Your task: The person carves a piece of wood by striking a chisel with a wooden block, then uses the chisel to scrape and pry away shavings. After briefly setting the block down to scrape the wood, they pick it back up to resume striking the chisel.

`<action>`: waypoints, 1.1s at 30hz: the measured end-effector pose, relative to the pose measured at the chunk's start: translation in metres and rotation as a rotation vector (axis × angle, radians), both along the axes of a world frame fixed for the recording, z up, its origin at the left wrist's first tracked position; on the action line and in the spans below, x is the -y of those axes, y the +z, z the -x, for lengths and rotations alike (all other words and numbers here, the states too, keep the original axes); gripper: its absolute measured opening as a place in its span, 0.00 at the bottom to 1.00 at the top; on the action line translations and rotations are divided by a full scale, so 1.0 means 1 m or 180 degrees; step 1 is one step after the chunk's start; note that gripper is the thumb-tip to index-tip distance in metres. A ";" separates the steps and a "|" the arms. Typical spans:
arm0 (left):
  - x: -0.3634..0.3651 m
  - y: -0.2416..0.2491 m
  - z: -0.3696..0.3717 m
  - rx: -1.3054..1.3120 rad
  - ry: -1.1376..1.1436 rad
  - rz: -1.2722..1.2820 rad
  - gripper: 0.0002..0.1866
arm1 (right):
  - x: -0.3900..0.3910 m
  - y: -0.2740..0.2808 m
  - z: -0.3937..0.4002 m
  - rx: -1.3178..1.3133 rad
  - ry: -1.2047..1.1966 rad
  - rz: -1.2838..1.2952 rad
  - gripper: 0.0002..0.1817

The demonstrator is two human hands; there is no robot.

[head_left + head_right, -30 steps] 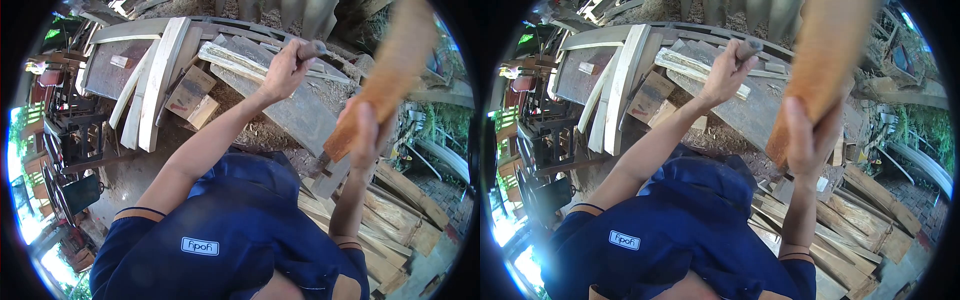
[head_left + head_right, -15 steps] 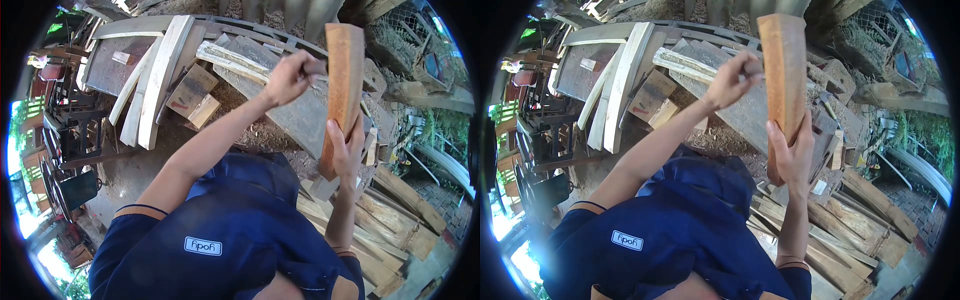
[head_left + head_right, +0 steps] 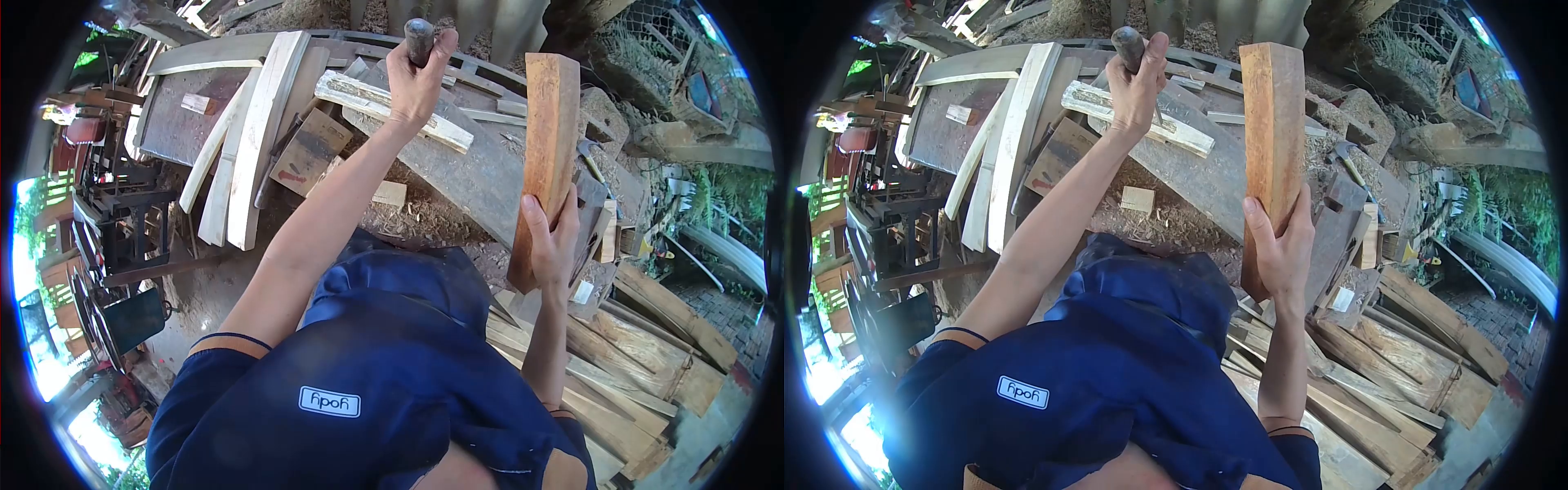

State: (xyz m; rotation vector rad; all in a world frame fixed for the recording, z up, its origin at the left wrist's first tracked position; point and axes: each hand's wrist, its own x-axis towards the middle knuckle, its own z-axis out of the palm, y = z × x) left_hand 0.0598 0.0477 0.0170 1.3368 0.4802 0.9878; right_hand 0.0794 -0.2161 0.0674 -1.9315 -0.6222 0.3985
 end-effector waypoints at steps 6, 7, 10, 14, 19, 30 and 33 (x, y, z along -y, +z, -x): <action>0.012 0.000 0.000 -0.0327 -0.0021 -0.0322 0.23 | -0.001 0.000 0.000 -0.0093 0.0044 -0.0008 0.30; 0.019 0.000 -0.002 -0.0329 -0.0005 -0.0322 0.23 | -0.004 0.006 -0.001 0.0060 0.0017 -0.0112 0.29; 0.041 -0.008 -0.010 -0.0304 0.0002 -0.0784 0.09 | -0.009 0.034 -0.005 0.0190 -0.0050 -0.0571 0.26; 0.061 -0.011 -0.011 -0.0668 0.0199 -0.1421 0.17 | -0.019 0.048 0.001 0.0060 -0.0091 -0.1544 0.22; 0.060 -0.017 -0.004 -0.0754 -0.0025 -0.1423 0.09 | -0.021 0.042 -0.008 0.0629 0.0393 0.0387 0.26; 0.052 -0.034 0.003 -0.0316 -0.0434 -0.0816 0.06 | -0.024 0.040 0.001 0.0465 0.0430 0.0276 0.27; 0.028 -0.007 0.012 0.0020 -0.0122 0.0046 0.11 | -0.023 0.024 0.000 0.0241 0.0308 -0.0155 0.27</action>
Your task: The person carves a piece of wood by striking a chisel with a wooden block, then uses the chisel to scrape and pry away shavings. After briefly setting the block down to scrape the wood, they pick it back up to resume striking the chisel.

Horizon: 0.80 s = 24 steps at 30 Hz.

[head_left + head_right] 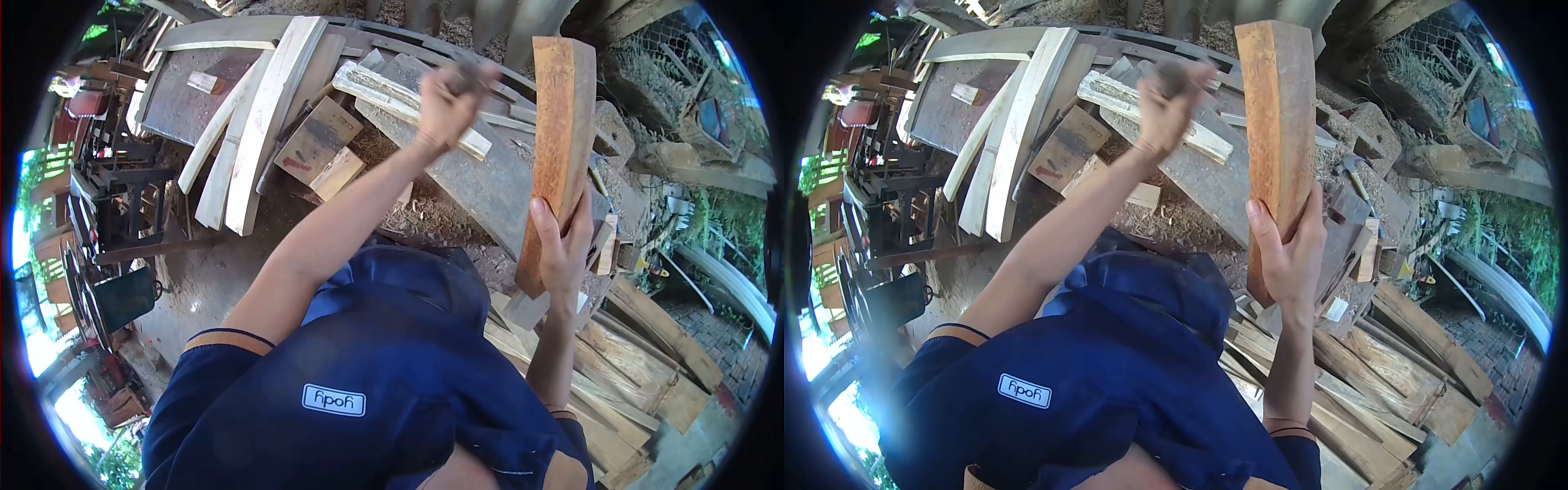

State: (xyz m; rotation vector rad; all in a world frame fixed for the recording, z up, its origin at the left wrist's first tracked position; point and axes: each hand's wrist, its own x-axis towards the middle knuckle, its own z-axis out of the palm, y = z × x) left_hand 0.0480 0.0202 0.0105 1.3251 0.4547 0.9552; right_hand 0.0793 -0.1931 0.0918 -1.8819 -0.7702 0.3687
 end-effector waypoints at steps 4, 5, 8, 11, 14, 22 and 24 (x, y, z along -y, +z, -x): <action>-0.041 0.008 0.006 0.0412 0.0666 0.0800 0.23 | 0.007 -0.006 0.004 -0.0031 -0.0079 0.0068 0.28; -0.042 0.009 0.006 0.0465 0.0813 0.0872 0.24 | 0.009 -0.006 0.005 -0.0114 -0.0106 0.0100 0.28; -0.039 0.014 0.006 0.0467 0.0834 0.0813 0.25 | 0.014 -0.007 0.005 -0.0174 -0.0145 0.0170 0.29; -0.034 0.010 0.002 0.0377 0.0745 0.0708 0.25 | 0.015 -0.011 0.004 -0.0103 -0.0161 0.0186 0.29; -0.033 0.000 -0.004 0.0340 0.0737 0.0531 0.24 | 0.015 -0.010 0.005 -0.0084 -0.0188 0.0205 0.29; -0.013 0.005 -0.008 -0.0195 0.0510 -0.0105 0.26 | 0.012 -0.007 0.002 -0.0134 -0.0132 0.0261 0.31; 0.000 0.009 -0.010 -0.0243 0.0414 -0.0196 0.23 | 0.006 0.003 -0.001 0.0282 -0.0199 0.0007 0.31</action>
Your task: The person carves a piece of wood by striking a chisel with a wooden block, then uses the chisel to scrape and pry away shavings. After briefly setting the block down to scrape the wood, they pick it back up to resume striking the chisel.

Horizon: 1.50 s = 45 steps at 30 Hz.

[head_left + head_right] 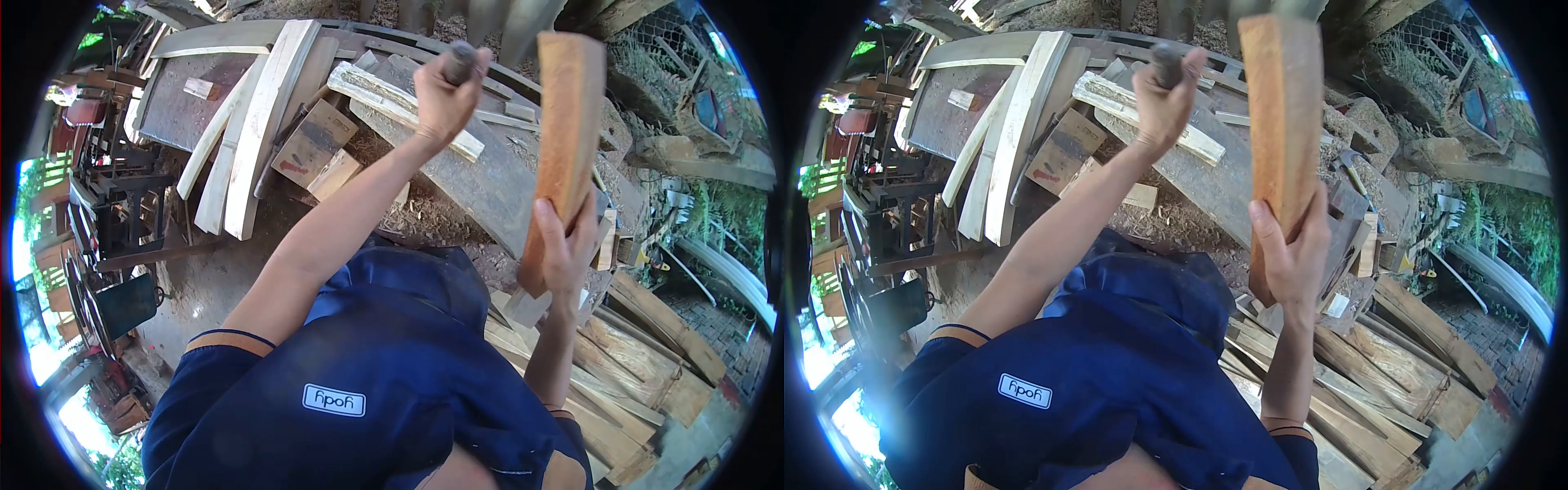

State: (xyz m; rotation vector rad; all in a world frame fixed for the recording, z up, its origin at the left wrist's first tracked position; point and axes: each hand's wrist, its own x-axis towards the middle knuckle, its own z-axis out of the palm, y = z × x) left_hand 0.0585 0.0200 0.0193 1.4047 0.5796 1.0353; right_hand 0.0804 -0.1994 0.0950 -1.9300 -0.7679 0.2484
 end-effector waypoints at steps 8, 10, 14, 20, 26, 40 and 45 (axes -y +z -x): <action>0.035 -0.018 -0.014 -0.0563 -0.0034 -0.1123 0.06 | -0.008 0.024 -0.009 -0.0358 0.0340 -0.0384 0.29; 0.037 -0.017 -0.016 -0.0504 -0.0083 -0.0939 0.07 | -0.010 0.026 -0.009 0.0087 0.0384 0.0536 0.29; 0.037 -0.015 -0.014 -0.0725 -0.0017 -0.1019 0.07 | -0.003 0.021 -0.007 0.0262 -0.0017 -0.0317 0.26; 0.033 -0.030 -0.011 -0.0263 -0.0215 -0.0887 0.08 | -0.008 0.015 -0.003 0.0013 0.0290 0.0167 0.28; -0.021 -0.011 0.009 0.0355 0.0158 0.0496 0.21 | -0.007 -0.011 -0.003 -0.0232 0.0192 0.0483 0.33; -0.044 -0.001 0.022 -0.0255 0.0387 -0.0652 0.19 | 0.005 -0.025 0.003 -0.0213 0.0066 0.0619 0.37; -0.047 -0.002 0.013 -0.0243 0.0296 -0.0779 0.18 | 0.006 -0.028 0.002 -0.0175 0.0029 0.0556 0.36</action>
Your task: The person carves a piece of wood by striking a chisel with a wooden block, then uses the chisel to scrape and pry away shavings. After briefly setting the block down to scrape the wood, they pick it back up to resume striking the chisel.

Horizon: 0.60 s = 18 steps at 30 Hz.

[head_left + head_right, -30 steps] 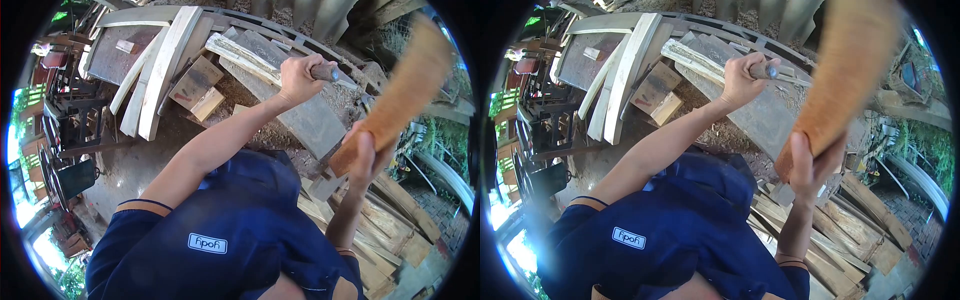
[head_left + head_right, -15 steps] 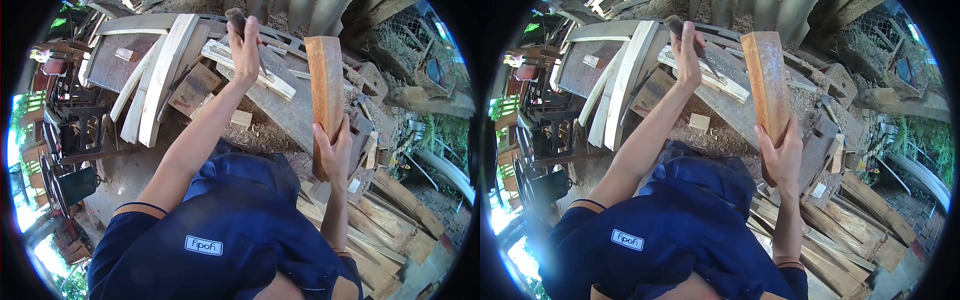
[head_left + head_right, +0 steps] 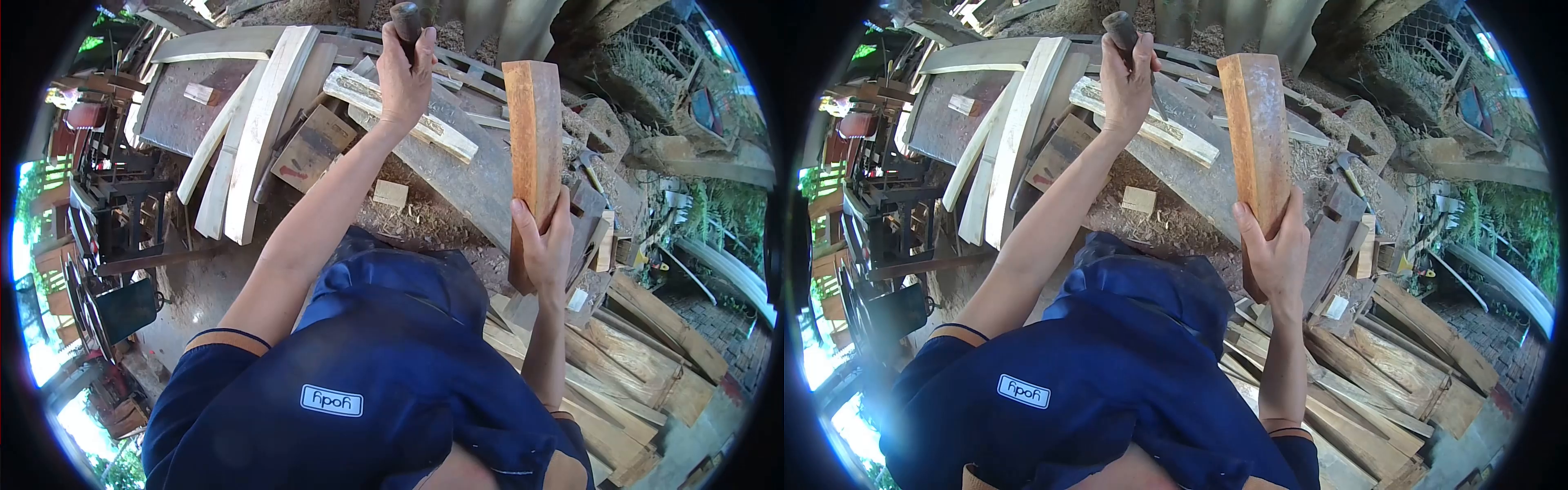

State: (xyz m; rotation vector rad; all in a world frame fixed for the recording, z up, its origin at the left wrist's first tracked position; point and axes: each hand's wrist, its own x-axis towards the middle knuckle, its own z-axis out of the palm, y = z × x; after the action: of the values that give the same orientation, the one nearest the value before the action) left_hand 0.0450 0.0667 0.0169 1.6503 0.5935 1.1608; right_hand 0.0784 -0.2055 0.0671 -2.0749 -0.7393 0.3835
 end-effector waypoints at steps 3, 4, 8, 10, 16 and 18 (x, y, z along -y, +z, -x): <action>0.001 -0.002 -0.001 -0.0022 -0.0015 -0.0068 0.17 | 0.000 -0.003 -0.001 0.0058 -0.0011 -0.0038 0.35; 0.002 -0.002 0.000 -0.0047 -0.0007 -0.0077 0.16 | 0.000 -0.004 -0.001 0.0066 -0.0009 -0.0070 0.34; 0.003 0.000 0.000 0.0008 -0.0027 0.0034 0.17 | -0.004 0.008 0.000 -0.0373 -0.0011 0.0154 0.31; 0.004 0.003 0.001 0.0051 -0.0083 0.0242 0.17 | -0.004 0.009 -0.002 -0.0400 0.0030 0.0200 0.31; 0.003 -0.008 0.000 -0.0204 -0.0054 0.0039 0.18 | -0.010 -0.005 -0.005 0.0123 0.0061 -0.0080 0.36; 0.006 -0.007 0.000 -0.0365 -0.0042 -0.0044 0.18 | -0.015 0.000 -0.008 0.0093 0.0156 -0.0071 0.35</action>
State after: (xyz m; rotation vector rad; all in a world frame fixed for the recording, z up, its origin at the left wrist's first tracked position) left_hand 0.0450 0.0609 0.0100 1.7388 0.6471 1.0680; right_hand 0.0864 -0.1904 0.0669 -2.0483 -0.8096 0.3713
